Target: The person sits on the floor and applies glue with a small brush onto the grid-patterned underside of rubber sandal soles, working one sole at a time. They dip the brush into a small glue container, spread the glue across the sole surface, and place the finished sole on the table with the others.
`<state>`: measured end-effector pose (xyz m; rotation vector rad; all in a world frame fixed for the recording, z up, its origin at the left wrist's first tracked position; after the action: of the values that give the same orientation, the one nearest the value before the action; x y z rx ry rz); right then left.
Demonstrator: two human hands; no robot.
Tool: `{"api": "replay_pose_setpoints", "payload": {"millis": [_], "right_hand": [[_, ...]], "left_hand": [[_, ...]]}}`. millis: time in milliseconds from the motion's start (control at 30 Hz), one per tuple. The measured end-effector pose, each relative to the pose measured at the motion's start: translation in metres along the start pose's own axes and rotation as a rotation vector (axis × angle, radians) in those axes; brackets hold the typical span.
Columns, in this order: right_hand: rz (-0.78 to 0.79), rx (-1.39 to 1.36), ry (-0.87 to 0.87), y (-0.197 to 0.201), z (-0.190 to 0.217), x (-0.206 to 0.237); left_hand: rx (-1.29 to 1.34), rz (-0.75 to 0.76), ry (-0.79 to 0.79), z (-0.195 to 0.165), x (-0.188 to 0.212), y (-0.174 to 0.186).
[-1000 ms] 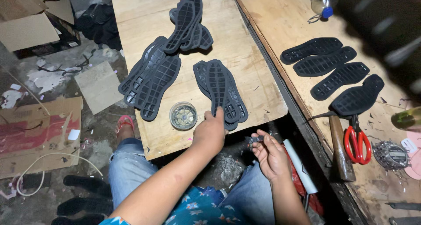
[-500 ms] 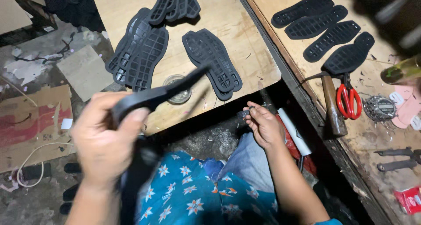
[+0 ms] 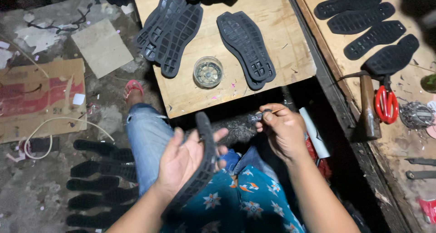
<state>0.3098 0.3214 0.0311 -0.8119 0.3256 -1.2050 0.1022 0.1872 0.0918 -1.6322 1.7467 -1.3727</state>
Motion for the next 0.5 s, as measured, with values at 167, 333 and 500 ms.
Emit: {"api": "replay_pose_setpoints", "payload": {"millis": [167,333,500], "right_hand": [[0.031,0.067,0.088,-0.038,0.013,0.020],[0.226,0.645,0.343,-0.097,0.042,0.036],[0.252,0.808,0.542,-0.145,0.062,0.043]], "left_hand": [[-0.299,0.238,0.057,-0.002,0.031,-0.005],[-0.180,0.251,0.008,-0.015,0.025,-0.016],[-0.306,0.245,-0.025,-0.021,0.031,-0.036]]}}
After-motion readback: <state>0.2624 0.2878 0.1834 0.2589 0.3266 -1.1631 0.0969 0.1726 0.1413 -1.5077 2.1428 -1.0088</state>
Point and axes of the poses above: each hand's wrist, its own x-axis away from the middle knuckle, its own y-axis out of the back of the hand, z = x × y, the point moved 7 cm from there along -x, towards the middle knuckle, and after that the axes turned 14 degrees about -x, right-handed, at the moved point
